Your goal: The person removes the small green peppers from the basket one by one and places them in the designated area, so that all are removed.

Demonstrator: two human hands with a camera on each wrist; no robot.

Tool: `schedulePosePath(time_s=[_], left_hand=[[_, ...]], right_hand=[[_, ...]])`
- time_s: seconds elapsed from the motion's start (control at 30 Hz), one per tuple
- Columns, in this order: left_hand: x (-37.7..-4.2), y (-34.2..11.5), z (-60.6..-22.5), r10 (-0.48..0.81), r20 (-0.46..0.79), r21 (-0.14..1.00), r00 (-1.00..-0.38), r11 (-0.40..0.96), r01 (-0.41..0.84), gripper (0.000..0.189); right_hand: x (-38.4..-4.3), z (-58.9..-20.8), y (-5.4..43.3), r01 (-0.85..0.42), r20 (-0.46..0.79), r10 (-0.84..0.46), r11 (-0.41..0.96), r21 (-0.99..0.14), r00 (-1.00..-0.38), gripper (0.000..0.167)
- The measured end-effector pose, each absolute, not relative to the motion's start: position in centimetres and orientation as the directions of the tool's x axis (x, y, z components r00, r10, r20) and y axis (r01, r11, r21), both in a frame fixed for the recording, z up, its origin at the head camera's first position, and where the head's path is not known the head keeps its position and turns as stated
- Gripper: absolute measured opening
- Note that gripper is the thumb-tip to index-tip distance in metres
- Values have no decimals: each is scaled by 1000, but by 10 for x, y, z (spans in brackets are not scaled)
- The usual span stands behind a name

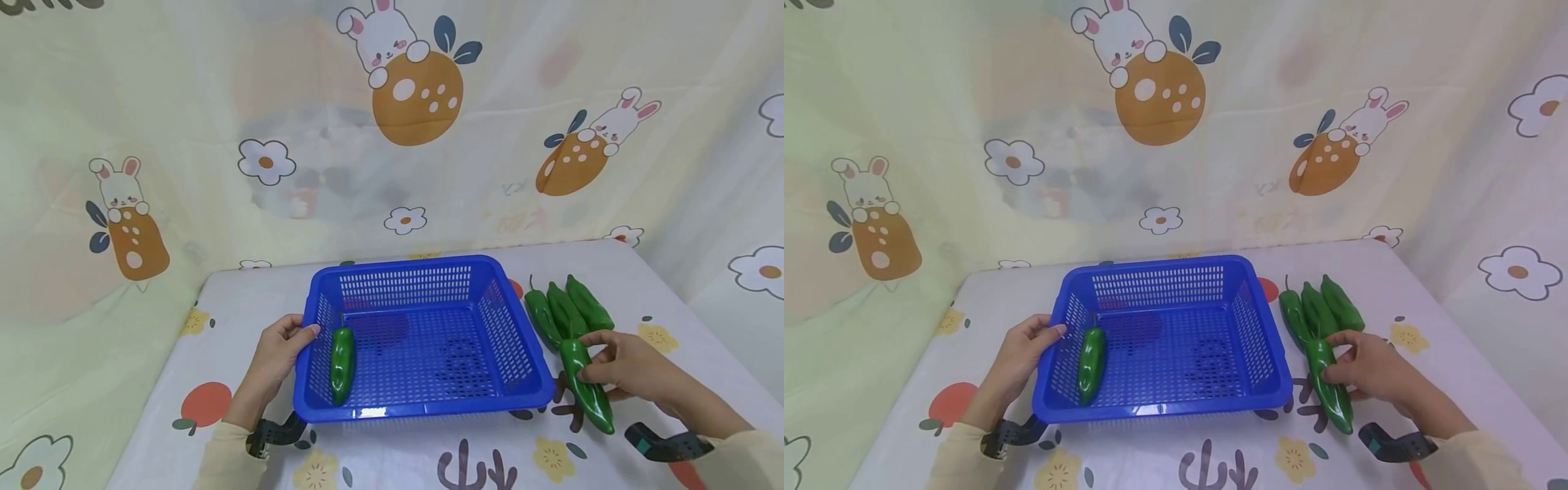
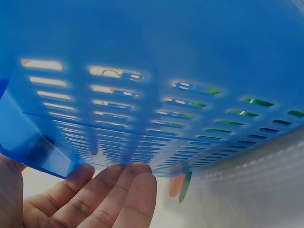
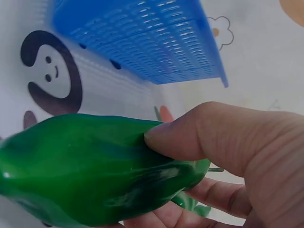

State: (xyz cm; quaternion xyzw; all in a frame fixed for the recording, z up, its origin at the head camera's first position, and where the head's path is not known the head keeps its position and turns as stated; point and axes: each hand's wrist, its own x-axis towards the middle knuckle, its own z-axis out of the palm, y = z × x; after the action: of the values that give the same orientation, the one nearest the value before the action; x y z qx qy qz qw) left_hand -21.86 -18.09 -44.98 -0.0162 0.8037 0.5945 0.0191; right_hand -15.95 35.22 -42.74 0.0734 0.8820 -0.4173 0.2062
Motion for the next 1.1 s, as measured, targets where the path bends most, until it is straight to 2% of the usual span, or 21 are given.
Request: schedulePosePath(time_s=[0.23,0.77,1.1], left_hand=[[-219,-182,-450,-2,-50,955,-999,293,-49,31],[-219,-181,-451,0,-48,957,-999,287,-46,30],[-220,-182,-451,-3,-56,957,-998,286,-54,31]], right_hand=[[-156,-436,353,317,-444,-43,639,-701,-895,67],[-153,-453,351,379,-494,14,660,-649,-869,67],[-153,-457,350,373,-489,28,684,-627,-872,65]])
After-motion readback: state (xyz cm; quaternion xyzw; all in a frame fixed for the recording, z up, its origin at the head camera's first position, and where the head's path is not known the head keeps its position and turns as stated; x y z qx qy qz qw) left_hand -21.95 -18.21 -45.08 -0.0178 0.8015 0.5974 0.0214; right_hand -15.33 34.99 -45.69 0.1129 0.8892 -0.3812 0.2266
